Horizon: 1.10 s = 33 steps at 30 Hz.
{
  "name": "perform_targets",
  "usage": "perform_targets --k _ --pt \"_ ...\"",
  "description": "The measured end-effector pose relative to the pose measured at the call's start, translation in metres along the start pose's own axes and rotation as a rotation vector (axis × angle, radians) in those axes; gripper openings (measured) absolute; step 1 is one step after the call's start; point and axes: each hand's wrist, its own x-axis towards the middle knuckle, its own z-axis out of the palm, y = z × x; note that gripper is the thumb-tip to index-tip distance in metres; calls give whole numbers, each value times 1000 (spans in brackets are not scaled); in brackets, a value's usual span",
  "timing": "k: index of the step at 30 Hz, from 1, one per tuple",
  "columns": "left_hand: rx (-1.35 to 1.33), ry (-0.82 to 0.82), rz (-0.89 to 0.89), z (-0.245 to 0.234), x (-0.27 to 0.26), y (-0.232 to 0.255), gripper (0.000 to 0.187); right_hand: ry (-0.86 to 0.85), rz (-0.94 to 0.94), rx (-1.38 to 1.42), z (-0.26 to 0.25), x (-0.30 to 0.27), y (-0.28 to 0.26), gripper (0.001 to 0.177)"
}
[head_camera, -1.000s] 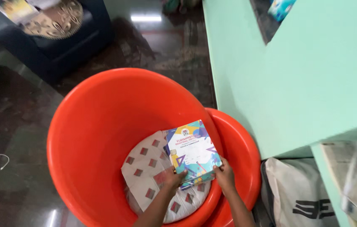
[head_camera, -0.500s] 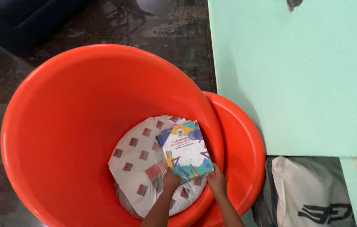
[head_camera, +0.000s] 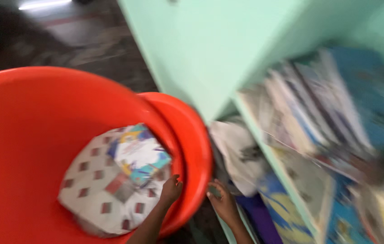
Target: The person picks books from a cluttered shelf and places them into a red plastic basin. The person handles various books and notebooks one by one, transferring them from the shelf to the basin.
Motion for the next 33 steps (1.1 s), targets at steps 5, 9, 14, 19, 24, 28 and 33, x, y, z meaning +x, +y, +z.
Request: perform_targets --k 5,9,14,19,24,28,33 --pt "-140 -299 388 63 -96 199 35 311 -118 73 -149 -149 -24 34" --pt "-295 -425 865 76 -212 371 24 869 -308 -368 -270 -293 -53 37" --pt "-319 -250 1454 134 -303 479 22 1095 -398 -884 -399 -323 -18 65" --pt "-525 -542 1025 229 -301 480 47 1121 -295 -816 -398 -321 39 52" --pt "-989 -919 -55 226 -294 461 71 1108 -288 -590 -366 -355 55 45" --pt "-1152 -1114 -35 178 -297 466 78 983 -269 -340 -340 -388 69 50" --pt "-939 -1148 71 149 -286 458 50 997 -424 -365 -318 -387 63 48"
